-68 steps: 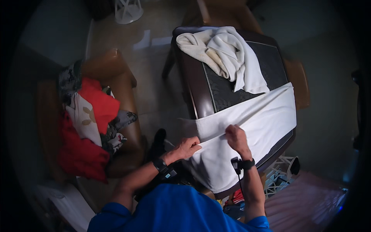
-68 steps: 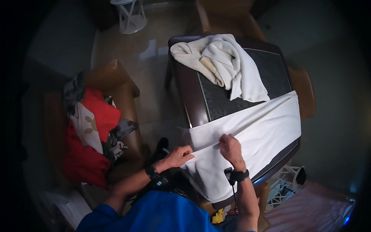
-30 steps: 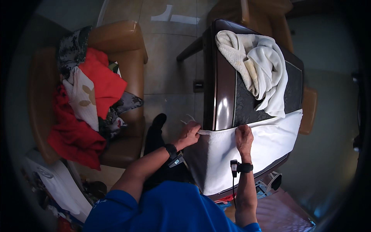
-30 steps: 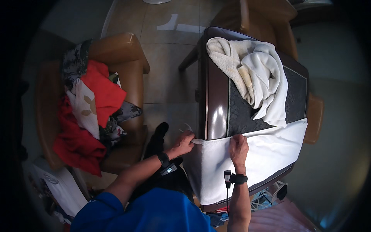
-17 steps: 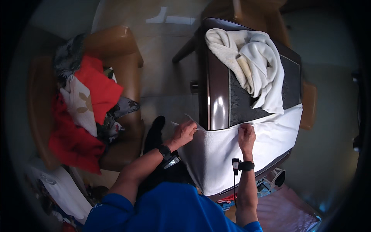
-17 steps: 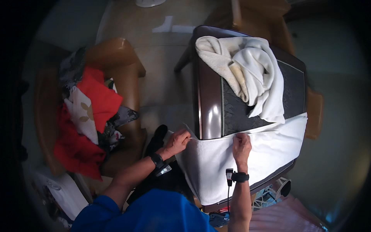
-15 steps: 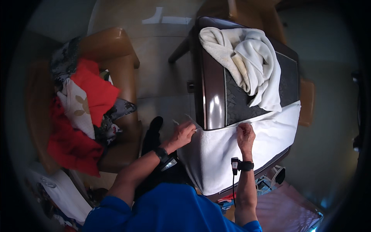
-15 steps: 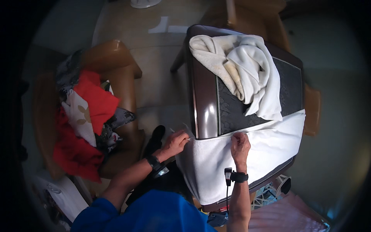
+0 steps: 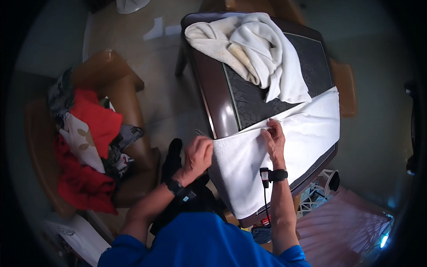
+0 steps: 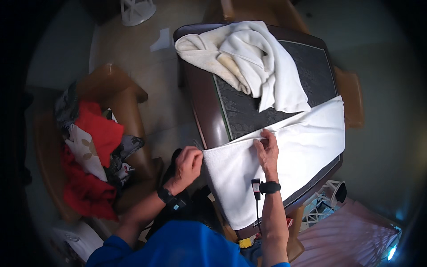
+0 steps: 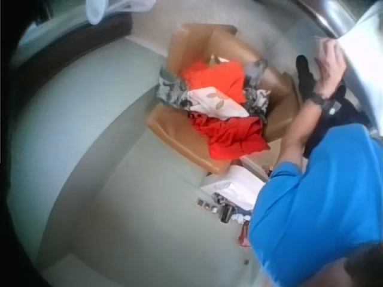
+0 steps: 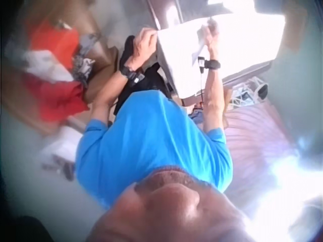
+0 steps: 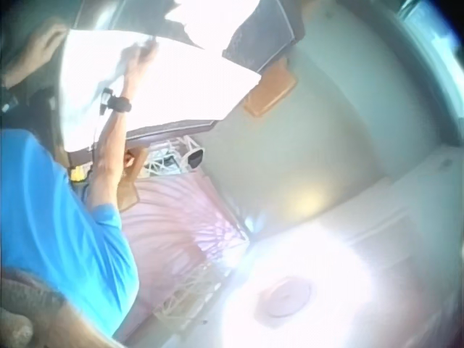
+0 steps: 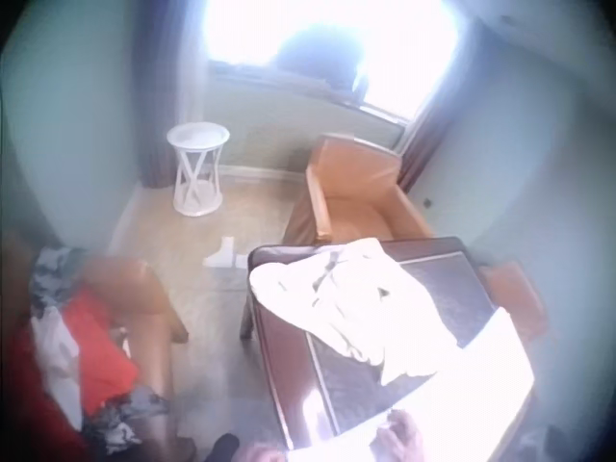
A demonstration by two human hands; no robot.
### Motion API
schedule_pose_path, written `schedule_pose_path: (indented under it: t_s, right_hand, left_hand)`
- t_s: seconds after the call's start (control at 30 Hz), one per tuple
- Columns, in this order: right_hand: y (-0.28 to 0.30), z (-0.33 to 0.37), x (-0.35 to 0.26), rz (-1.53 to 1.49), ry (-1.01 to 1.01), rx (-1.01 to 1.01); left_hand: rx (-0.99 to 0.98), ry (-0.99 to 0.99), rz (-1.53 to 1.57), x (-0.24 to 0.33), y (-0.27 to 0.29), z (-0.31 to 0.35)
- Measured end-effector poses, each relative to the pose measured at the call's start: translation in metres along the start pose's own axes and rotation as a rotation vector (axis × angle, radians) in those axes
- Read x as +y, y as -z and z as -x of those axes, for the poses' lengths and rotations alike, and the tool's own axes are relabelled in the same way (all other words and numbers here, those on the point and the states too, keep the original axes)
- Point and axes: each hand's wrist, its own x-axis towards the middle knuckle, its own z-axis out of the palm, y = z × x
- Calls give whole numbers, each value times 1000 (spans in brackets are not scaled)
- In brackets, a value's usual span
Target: The person folds a white towel on a dark table, smoothing and aligning edges, then folds it into a compact rectangle. The person then picks up a second white towel and begins to unfold and smooth it on the table.
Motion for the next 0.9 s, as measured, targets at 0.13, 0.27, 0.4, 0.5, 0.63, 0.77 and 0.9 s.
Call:
schedule_pose_path:
  t_s: [0.13, 0.27, 0.4, 0.5, 0.63, 0.77, 0.9]
  right_hand:
    - [-4, 7, 1, -223, 90, 25]
    - [12, 46, 12, -166, 141, 167]
    - [57, 106, 65, 99, 243, 234]
    - [85, 149, 88, 328, 416, 253]
    - [99, 202, 124, 386, 508, 214]
    - [107, 208, 139, 276, 530, 187]
    - [120, 202, 147, 189, 539, 149]
  left_hand:
    - [-228, -326, 23, 59, -29, 14]
    - [-374, -380, -161, 70, -75, 48]
    - [-324, -303, -405, 82, -98, 74]
    - [-239, -359, -583, 92, -126, 104]
    - [-419, -338, -752, 118, -158, 153]
    - [-517, -360, -586, 137, -198, 184]
    - [-537, -371, -656, 140, -209, 192]
